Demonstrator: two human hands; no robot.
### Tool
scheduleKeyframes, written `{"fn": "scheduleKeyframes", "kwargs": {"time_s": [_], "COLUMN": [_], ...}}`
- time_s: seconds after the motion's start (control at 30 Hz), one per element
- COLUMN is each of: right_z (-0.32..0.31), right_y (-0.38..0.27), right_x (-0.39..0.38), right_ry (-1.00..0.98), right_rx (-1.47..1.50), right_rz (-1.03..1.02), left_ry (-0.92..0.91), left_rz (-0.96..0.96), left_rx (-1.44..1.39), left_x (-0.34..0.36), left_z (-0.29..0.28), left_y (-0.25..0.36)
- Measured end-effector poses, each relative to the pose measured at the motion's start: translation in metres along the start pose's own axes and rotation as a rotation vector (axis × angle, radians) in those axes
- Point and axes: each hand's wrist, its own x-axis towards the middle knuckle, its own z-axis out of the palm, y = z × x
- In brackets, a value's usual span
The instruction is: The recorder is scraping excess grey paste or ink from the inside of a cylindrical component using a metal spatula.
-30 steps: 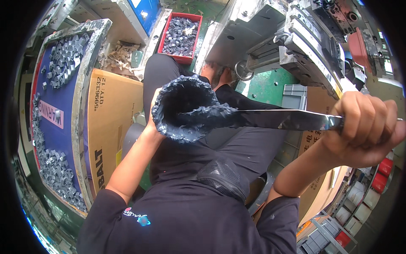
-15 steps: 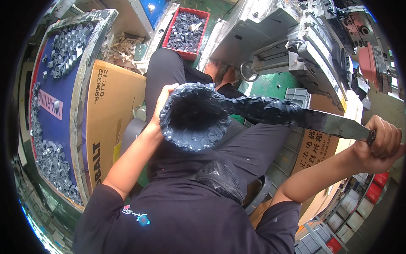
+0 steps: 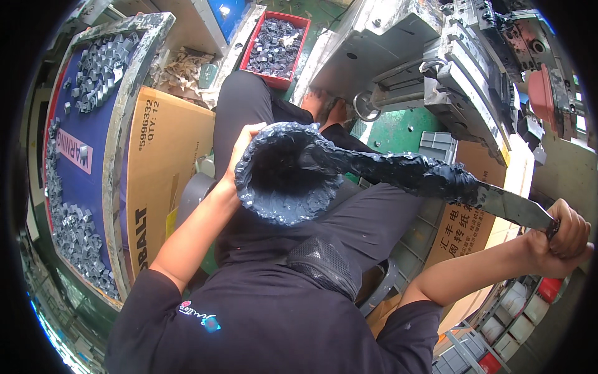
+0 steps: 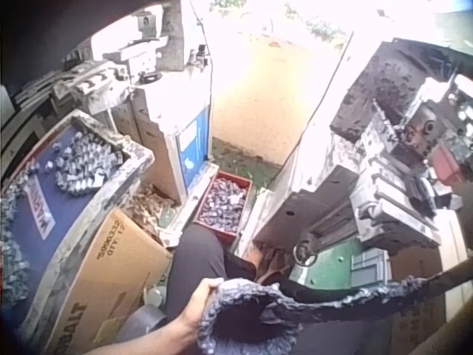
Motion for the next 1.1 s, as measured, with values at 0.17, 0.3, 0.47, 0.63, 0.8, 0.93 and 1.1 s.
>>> {"fn": "scheduleKeyframes", "kwargs": {"time_s": [0.17, 0.3, 0.47, 0.63, 0.8, 0.93, 1.1], "right_z": [-0.001, 0.016, 0.029, 0.024, 0.021, 0.021, 0.020], "right_y": [-0.006, 0.008, 0.019, 0.014, 0.009, 0.003, -0.002], "right_x": [-0.002, -0.007, -0.009, -0.009, -0.010, -0.012, -0.014], "right_ry": [-0.066, -0.080, -0.144, -0.100, -0.066, -0.058, 0.001], "right_rx": [-0.019, 0.055, 0.181, 0.109, 0.114, 0.113, 0.123], "right_rz": [0.024, 0.047, 0.114, 0.019, -0.008, -0.024, -0.108], "left_ry": [0.173, 0.189, 0.179, 0.049, 0.037, 0.053, 0.071], "left_rz": [0.031, 0.035, 0.079, 0.118, 0.139, 0.134, 0.138], "left_rx": [0.120, 0.092, 0.151, 0.234, 0.285, 0.297, 0.355], "left_x": [0.002, 0.002, 0.001, 0.000, 0.000, -0.001, 0.001], "left_z": [-0.007, -0.008, -0.006, -0.009, -0.009, -0.007, -0.011], "left_y": [-0.001, -0.002, -0.002, -0.001, -0.001, 0.000, -0.001]}}
